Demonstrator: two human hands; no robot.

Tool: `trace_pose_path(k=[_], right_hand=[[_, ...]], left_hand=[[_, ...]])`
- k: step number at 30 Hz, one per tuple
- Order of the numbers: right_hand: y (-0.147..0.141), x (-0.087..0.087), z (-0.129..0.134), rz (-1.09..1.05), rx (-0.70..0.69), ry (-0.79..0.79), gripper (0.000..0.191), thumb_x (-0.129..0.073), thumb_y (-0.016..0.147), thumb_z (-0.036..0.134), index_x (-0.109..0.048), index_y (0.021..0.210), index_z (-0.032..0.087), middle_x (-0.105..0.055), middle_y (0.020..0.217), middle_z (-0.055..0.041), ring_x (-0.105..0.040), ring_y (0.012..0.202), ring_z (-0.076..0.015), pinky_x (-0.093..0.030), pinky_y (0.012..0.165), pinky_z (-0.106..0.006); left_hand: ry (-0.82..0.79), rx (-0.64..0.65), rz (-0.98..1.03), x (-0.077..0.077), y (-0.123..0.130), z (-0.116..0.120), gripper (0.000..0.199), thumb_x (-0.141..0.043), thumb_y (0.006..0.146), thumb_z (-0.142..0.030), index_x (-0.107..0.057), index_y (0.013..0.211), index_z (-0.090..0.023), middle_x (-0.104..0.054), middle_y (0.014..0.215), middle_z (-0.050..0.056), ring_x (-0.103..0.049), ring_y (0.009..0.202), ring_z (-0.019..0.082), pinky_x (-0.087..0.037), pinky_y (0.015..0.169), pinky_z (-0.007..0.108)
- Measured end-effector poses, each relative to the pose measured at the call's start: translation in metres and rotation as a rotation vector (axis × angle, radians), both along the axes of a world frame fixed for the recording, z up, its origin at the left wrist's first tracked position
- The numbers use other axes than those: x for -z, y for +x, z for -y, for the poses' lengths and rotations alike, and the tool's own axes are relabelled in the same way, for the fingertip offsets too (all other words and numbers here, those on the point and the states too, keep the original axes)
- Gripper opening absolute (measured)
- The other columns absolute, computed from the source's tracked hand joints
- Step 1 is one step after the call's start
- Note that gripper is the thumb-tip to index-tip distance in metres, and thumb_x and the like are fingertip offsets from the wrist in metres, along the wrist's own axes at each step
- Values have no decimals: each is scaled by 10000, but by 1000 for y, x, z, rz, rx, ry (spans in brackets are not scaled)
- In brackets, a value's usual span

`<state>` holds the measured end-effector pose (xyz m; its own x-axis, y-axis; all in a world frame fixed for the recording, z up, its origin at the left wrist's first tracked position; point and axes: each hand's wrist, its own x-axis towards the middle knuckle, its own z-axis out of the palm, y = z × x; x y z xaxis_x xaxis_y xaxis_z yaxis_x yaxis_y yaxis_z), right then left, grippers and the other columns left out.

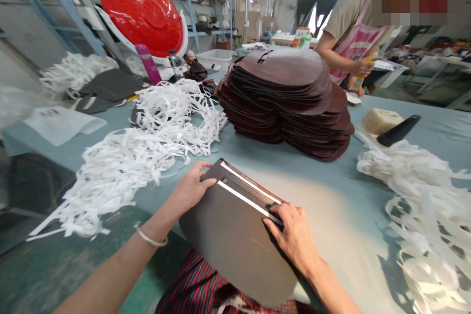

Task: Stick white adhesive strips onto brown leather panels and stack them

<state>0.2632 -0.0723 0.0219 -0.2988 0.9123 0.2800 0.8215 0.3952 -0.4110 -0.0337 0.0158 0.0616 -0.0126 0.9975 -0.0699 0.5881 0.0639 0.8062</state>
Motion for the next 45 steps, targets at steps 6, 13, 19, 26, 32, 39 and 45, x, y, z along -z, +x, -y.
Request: trace_pose_path(k=[6, 13, 19, 26, 32, 39, 45], right_hand=[[16, -10, -7, 88, 35, 12, 163, -577, 906, 325, -576, 951, 169, -576, 864, -57, -516, 819, -217, -381, 737, -365], [29, -17, 9, 54, 16, -107, 165, -431, 963, 198, -591, 999, 180, -556, 953, -80, -551, 881, -199, -491, 782, -334], [41, -25, 17, 212, -94, -25, 220, -375, 972, 161, -594, 949, 175, -565, 890, -84, -536, 845, -204, -505, 743, -352], [53, -36, 21, 276, -164, -85, 248, -370, 967, 129, -591, 867, 184, -571, 928, -75, -535, 860, -185, -494, 781, -338], [52, -41, 16, 329, -204, -81, 248, -389, 950, 106, -561, 789, 185, -562, 864, -62, -508, 778, -177, -480, 763, -335], [49, -43, 15, 471, -244, -75, 221, -412, 916, 66, -583, 810, 158, -570, 872, -98, -505, 834, -223, -478, 753, -358], [38, -41, -1, 370, -199, -132, 212, -399, 941, 110, -552, 807, 173, -553, 848, -74, -518, 772, -195, -465, 722, -341]], left_hand=[[166, -72, -297, 36, -2, 19, 428, -580, 827, -290, -476, 1209, -126, -601, 1030, 117, -585, 986, 286, -470, 871, 448], [523, 184, -419, 55, 25, 54, 215, -487, 917, -242, -513, 1119, -175, -551, 1149, 107, -512, 1110, 250, -429, 974, 428], [534, 106, -499, 65, 47, 78, 172, -468, 920, -205, -513, 1080, -160, -570, 1129, 132, -524, 1120, 278, -445, 957, 457], [518, 49, -590, 74, 55, 87, 187, -486, 910, -217, -525, 1073, -134, -564, 1154, 148, -524, 1110, 303, -460, 937, 482], [569, 100, -508, 72, 56, 86, 161, -448, 920, -190, -532, 1052, -152, -580, 1148, 130, -539, 1122, 267, -469, 952, 451], [582, 153, -462, 70, 55, 87, 143, -453, 920, -173, -533, 1037, -158, -597, 1109, 114, -534, 1148, 266, -452, 991, 469], [545, 104, -435, 62, 59, 90, 141, -459, 914, -128, -524, 1034, -163, -552, 1111, 113, -514, 1144, 245, -465, 982, 429]])
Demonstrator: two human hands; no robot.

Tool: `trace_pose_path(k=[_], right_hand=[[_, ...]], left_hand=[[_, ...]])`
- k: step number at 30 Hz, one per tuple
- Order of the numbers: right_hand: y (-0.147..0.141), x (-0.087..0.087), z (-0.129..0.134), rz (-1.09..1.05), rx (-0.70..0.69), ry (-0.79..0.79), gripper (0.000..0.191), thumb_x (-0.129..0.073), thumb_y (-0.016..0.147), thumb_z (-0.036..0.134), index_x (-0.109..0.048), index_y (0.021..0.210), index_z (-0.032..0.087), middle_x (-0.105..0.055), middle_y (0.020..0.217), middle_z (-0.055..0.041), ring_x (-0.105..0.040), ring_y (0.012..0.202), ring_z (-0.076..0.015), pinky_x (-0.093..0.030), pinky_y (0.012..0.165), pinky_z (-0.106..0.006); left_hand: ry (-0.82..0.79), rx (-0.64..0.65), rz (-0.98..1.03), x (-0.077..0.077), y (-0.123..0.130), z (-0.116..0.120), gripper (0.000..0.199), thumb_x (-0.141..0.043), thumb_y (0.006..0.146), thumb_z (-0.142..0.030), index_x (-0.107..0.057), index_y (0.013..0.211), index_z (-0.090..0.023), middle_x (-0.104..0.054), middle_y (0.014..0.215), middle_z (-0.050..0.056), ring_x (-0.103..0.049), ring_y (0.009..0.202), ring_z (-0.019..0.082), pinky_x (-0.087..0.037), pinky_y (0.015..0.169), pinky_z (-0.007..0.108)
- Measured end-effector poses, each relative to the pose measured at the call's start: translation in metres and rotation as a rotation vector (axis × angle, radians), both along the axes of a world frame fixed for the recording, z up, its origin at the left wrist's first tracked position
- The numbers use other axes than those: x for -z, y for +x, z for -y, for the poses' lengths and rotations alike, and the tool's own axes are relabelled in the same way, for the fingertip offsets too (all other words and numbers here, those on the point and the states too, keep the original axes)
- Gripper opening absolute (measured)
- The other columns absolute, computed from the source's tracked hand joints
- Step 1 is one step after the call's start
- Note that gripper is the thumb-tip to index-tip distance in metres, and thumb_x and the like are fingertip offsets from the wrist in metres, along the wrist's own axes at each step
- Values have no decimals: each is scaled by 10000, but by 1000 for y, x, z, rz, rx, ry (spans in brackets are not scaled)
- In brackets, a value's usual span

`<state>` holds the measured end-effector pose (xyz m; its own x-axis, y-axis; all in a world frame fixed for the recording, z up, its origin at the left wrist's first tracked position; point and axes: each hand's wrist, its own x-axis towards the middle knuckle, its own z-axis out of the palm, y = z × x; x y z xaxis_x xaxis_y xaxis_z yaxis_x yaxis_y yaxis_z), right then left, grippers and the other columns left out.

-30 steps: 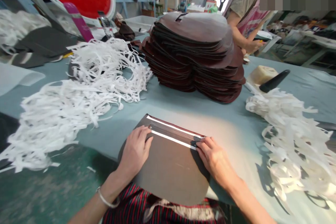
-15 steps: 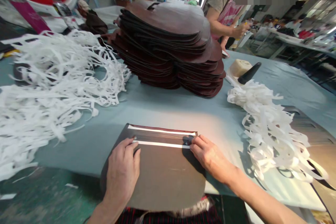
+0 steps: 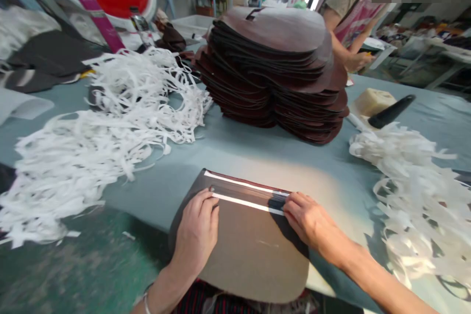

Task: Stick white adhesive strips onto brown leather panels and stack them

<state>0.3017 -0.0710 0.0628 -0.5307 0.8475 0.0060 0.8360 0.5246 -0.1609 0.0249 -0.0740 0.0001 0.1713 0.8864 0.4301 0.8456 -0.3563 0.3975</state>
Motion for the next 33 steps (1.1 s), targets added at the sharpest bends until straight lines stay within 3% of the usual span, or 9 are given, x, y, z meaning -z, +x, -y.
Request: trace_pose_path(k=[3, 7, 11, 17, 21, 26, 33], right_hand=[[-26, 3, -14, -94, 24, -21, 189, -384, 962, 137, -561, 907, 177, -567, 884, -72, -542, 819, -196, -460, 763, -336], [-58, 8, -24, -11, 118, -55, 77, -488, 940, 199, -549, 911, 161, -589, 900, -88, -567, 801, -215, -451, 717, -336], [-61, 13, -24, 62, 152, -87, 113, -510, 944, 269, -538, 881, 180, -605, 861, -63, -570, 763, -212, -429, 687, -330], [-69, 12, -26, 69, 149, -47, 167, -469, 964, 253, -556, 847, 172, -606, 909, -76, -555, 864, -229, -403, 724, -334], [-101, 13, -36, -13, 208, -42, 177, -447, 971, 231, -585, 878, 173, -620, 911, -76, -554, 867, -222, -397, 733, -328], [-139, 28, -48, -158, 218, 34, 191, -438, 953, 155, -627, 952, 185, -607, 957, -73, -536, 899, -223, -393, 774, -326], [-146, 40, -54, -362, 150, 45, 218, -439, 947, 140, -653, 950, 179, -589, 939, -70, -513, 879, -196, -402, 803, -300]], left_hand=[[-31, -61, 30, -5, 0, 1, 151, -482, 902, -129, -508, 1049, -155, -514, 1132, 128, -490, 1144, 250, -454, 992, 433], [-70, -90, 61, -8, -1, 4, 153, -496, 896, -135, -492, 1047, -160, -504, 1128, 122, -466, 1160, 254, -431, 1013, 439], [-102, -83, 76, -10, -1, 5, 123, -491, 891, -134, -484, 1009, -167, -498, 1109, 117, -477, 1128, 263, -449, 975, 443], [-92, -16, 97, -12, -7, -11, 149, -496, 867, -108, -473, 994, -182, -503, 1092, 102, -491, 1100, 264, -461, 954, 442], [-88, 43, 125, -12, -14, -27, 182, -524, 849, -105, -467, 1001, -188, -507, 1064, 90, -492, 1111, 266, -463, 957, 441], [-91, 63, 202, -9, -19, -33, 223, -520, 856, -120, -469, 1060, -191, -510, 1068, 90, -501, 1103, 259, -458, 962, 447], [-184, 163, 190, -12, -23, -35, 442, -474, 873, -85, -418, 1292, -216, -467, 1253, 92, -440, 1190, 240, -403, 1043, 438]])
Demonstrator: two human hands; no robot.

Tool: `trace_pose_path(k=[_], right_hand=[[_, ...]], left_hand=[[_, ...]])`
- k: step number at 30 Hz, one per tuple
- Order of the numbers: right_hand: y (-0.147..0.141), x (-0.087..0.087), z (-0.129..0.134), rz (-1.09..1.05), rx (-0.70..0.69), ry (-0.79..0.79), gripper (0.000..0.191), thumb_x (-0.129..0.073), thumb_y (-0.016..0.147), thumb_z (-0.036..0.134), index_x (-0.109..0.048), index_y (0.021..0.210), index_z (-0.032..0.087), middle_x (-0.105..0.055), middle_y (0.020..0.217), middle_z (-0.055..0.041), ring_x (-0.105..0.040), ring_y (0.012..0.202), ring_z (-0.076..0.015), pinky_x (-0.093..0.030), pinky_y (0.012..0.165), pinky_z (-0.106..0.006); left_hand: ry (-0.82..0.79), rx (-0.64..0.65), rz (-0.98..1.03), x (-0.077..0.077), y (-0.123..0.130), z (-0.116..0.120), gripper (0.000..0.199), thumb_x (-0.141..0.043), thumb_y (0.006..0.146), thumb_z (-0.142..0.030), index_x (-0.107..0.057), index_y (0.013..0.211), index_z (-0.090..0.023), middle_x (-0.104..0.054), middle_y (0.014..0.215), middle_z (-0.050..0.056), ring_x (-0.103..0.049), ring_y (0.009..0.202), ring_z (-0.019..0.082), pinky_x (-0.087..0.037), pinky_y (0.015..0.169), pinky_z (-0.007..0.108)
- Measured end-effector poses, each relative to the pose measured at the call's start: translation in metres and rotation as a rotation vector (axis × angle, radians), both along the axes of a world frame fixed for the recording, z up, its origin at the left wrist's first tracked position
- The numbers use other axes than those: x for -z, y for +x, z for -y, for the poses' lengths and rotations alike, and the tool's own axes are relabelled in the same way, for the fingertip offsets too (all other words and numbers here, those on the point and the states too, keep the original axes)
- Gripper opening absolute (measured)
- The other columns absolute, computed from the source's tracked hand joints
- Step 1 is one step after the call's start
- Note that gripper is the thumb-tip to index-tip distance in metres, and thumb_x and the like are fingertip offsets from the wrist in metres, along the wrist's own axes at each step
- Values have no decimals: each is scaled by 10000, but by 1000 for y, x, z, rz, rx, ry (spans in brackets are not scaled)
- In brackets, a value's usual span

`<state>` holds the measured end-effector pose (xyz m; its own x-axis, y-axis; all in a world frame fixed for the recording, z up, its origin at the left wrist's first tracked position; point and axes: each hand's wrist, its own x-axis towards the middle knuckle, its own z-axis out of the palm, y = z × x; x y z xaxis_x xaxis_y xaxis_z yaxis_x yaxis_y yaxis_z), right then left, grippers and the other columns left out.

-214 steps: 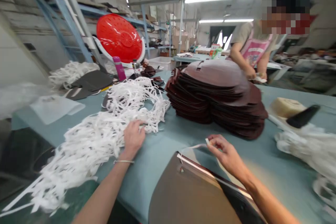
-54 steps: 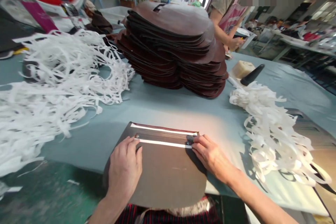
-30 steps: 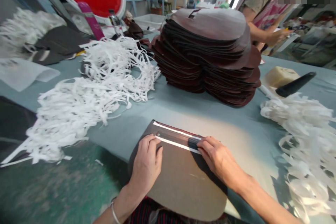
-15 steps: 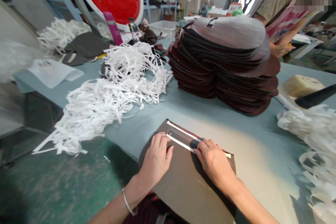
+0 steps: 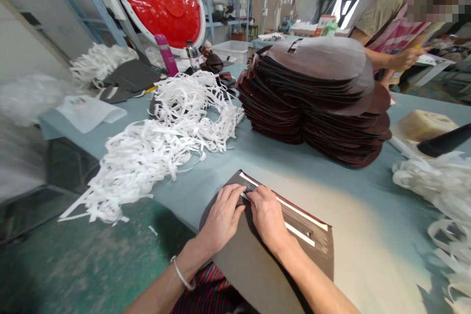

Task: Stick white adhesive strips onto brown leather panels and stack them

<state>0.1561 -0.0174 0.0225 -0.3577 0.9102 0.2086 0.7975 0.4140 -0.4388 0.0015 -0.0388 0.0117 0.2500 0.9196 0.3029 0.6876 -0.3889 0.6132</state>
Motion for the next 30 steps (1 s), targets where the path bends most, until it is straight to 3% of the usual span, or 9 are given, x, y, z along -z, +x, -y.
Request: trace_pose_path(k=[8, 12, 16, 19, 23, 30], right_hand=[[-3, -5, -4, -38, 26, -75, 288, -444, 864, 47, -656, 1007, 178, -590, 964, -79, -504, 900, -218, -377, 782, -331], [-3, -6, -6, -89, 11, -125, 420, -441, 810, -3, -658, 1087, 228, -595, 934, -58, -508, 888, -215, -372, 746, -316], [-3, -8, -4, -96, 37, -115, 320, -461, 843, 33, -673, 1035, 178, -608, 938, -74, -524, 903, -216, -390, 800, -323], [-8, -8, -5, -68, 50, -86, 272, -459, 860, 34, -684, 944, 162, -614, 928, -79, -534, 908, -209, -396, 838, -316], [-15, -5, -6, -9, 23, -20, 286, -456, 877, 32, -669, 998, 178, -602, 951, -72, -530, 905, -202, -409, 836, -308], [-16, -6, 2, 269, -75, 160, 183, -502, 892, 80, -628, 1004, 151, -580, 953, -93, -498, 895, -240, -431, 801, -363]], left_hand=[[-43, 65, 5, -5, -8, -10, 342, -529, 857, -103, -493, 1180, -209, -474, 1187, 93, -453, 1134, 252, -425, 996, 451], [-44, 49, 64, -4, -10, -11, 346, -555, 842, -110, -486, 1165, -213, -476, 1183, 92, -445, 1149, 255, -415, 1003, 453], [-47, 37, 112, -7, -11, -10, 379, -566, 824, -111, -466, 1176, -211, -479, 1173, 94, -450, 1151, 251, -418, 1004, 448], [-62, 47, 105, -11, -14, -12, 390, -572, 811, -98, -471, 1171, -213, -478, 1163, 87, -450, 1148, 245, -417, 1009, 444], [-66, 96, 94, -12, -22, -18, 351, -561, 824, -89, -517, 1141, -233, -462, 1185, 73, -446, 1144, 227, -417, 1016, 415], [-28, 119, 20, -13, -27, -18, 283, -565, 846, -116, -563, 1102, -238, -473, 1181, 75, -456, 1141, 228, -438, 1003, 415]])
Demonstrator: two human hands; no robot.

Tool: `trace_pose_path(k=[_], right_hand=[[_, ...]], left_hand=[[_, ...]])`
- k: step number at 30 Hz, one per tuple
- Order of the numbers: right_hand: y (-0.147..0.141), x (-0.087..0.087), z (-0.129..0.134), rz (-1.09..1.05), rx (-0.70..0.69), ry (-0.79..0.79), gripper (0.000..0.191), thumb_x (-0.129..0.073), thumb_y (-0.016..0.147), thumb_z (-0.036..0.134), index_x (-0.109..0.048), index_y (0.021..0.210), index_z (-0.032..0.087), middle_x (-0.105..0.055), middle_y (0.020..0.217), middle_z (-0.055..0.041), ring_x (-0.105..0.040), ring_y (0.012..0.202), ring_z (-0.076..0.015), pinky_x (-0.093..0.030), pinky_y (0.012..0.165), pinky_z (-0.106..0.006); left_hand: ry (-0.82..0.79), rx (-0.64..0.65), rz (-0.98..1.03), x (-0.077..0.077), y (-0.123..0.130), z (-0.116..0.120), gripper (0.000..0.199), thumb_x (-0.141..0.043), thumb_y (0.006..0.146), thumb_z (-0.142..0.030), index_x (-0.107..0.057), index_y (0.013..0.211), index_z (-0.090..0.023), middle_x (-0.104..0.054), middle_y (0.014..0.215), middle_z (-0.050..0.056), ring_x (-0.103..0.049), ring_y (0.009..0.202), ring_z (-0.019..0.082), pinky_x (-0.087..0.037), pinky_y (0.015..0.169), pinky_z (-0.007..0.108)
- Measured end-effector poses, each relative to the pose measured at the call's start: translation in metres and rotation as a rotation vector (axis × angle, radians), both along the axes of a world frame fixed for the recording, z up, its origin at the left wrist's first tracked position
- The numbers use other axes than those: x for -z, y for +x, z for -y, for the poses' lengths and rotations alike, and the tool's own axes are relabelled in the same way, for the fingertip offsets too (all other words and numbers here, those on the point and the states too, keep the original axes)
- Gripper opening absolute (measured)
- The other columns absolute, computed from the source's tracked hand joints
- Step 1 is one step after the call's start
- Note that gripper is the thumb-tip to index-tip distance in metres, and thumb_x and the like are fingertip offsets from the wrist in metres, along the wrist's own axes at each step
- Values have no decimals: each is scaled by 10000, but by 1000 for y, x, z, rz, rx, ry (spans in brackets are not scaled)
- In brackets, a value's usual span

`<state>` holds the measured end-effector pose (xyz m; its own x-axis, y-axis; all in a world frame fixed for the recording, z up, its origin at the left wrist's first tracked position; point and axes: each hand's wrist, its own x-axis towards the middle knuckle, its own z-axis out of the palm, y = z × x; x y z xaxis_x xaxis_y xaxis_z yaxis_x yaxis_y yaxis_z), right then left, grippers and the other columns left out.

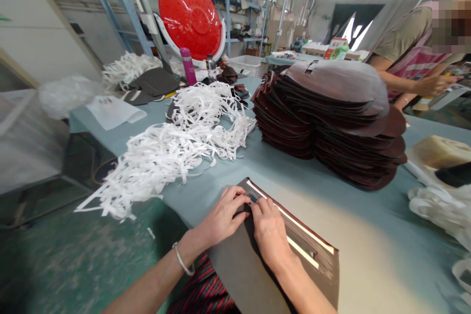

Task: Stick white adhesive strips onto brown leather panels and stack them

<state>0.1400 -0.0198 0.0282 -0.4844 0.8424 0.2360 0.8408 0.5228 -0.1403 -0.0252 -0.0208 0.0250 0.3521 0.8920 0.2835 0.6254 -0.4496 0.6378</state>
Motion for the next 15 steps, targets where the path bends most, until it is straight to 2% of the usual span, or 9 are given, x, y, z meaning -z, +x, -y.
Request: trace_pose_path(k=[7, 10, 15], right_hand=[[16, 0, 13, 114, -44, 97, 177, -516, 868, 56, -620, 991, 127, -565, 914, -102, -484, 855, -259, -441, 756, -393], [21, -2, 16, 88, -23, 48, 197, -499, 860, 24, -622, 970, 132, -564, 917, -100, -482, 860, -251, -438, 777, -385], [14, -2, 15, 88, 9, 7, 184, -481, 878, 45, -617, 972, 126, -564, 937, -110, -477, 886, -250, -431, 813, -379]], left_hand=[[137, 11, -275, 1, 5, 6, 233, -475, 925, -165, -529, 1150, -189, -486, 1277, 91, -429, 1196, 245, -424, 1019, 436], [164, 50, -317, 5, 9, 6, 235, -435, 948, -168, -523, 1164, -191, -544, 1197, 75, -445, 1179, 235, -431, 993, 421], [174, 58, -360, 7, 13, 9, 239, -392, 958, -144, -542, 1140, -184, -572, 1092, 79, -498, 1090, 220, -438, 956, 414]])
